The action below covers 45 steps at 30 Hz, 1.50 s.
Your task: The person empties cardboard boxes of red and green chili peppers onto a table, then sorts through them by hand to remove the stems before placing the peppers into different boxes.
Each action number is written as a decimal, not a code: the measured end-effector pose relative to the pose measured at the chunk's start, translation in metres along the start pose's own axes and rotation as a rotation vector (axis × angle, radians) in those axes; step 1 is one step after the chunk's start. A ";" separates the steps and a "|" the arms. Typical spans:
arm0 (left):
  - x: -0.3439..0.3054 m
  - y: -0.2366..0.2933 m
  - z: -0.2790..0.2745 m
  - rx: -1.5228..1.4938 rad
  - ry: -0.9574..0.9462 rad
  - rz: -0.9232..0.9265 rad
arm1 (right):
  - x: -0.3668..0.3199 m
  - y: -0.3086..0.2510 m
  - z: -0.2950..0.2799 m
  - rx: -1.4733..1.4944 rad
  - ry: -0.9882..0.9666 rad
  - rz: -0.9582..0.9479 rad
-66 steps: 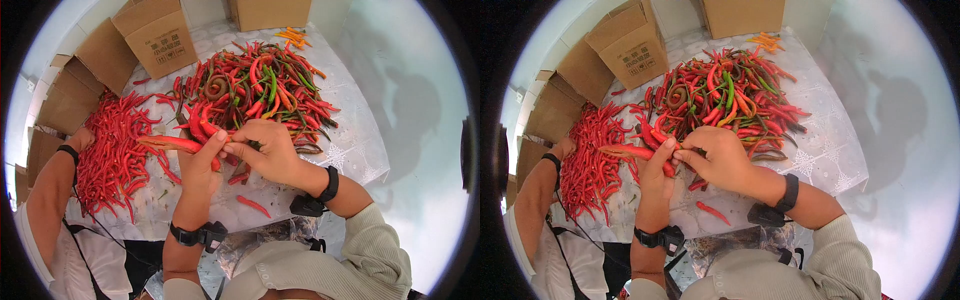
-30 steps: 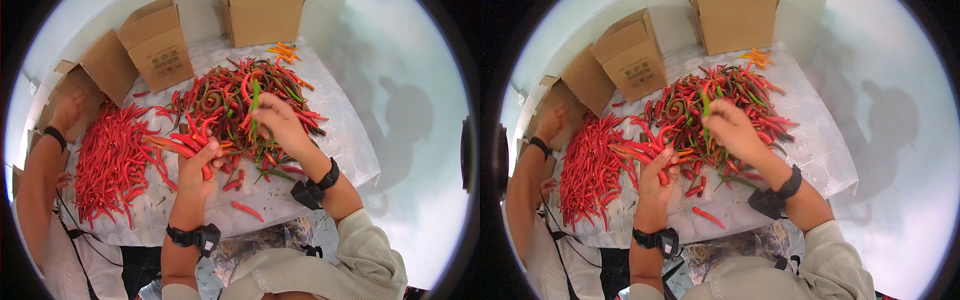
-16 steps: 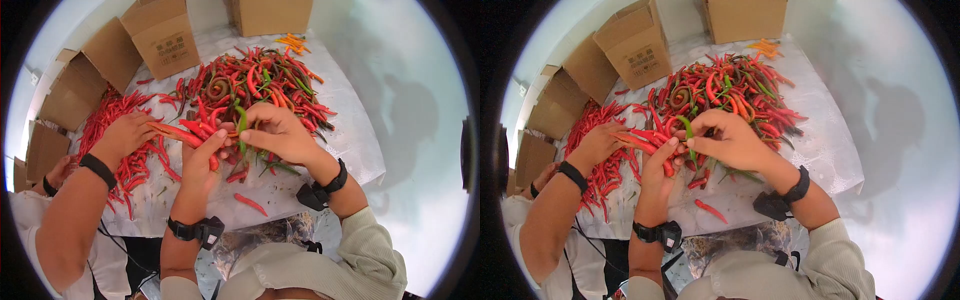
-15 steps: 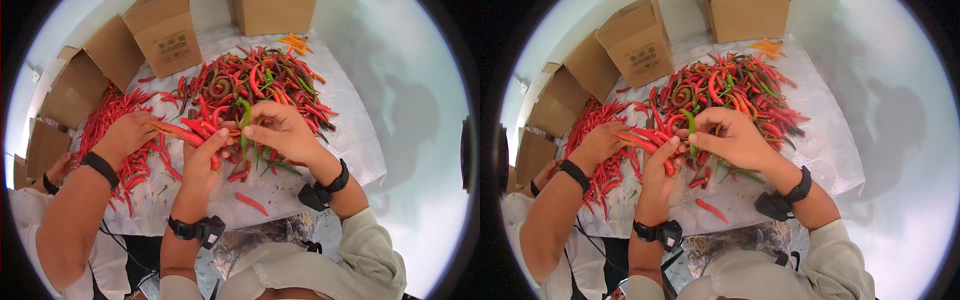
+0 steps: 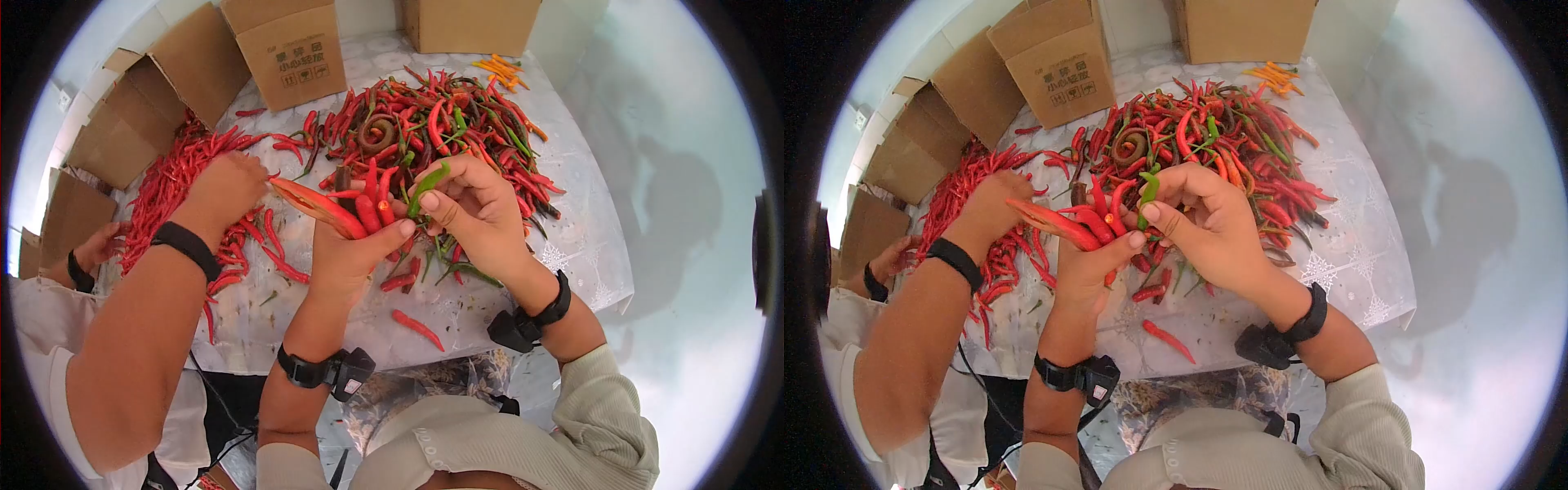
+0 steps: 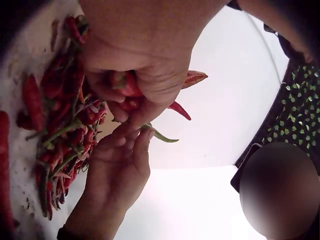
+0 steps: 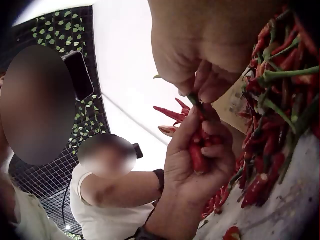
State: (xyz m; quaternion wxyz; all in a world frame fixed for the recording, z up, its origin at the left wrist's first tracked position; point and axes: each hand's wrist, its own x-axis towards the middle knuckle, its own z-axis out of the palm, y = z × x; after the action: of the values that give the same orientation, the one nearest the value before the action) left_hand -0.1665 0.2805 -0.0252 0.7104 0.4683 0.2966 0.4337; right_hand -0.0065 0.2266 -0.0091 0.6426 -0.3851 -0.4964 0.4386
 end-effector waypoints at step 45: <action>-0.008 0.000 0.017 0.236 -0.192 -0.040 | 0.040 -0.095 -0.070 -0.490 0.574 -0.503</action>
State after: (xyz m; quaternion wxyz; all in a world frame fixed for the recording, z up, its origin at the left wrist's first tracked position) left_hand -0.1560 0.2662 -0.0186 0.6841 0.5816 0.2857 0.3348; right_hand 0.0842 0.2300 0.0762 0.7307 -0.4993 -0.4655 0.0136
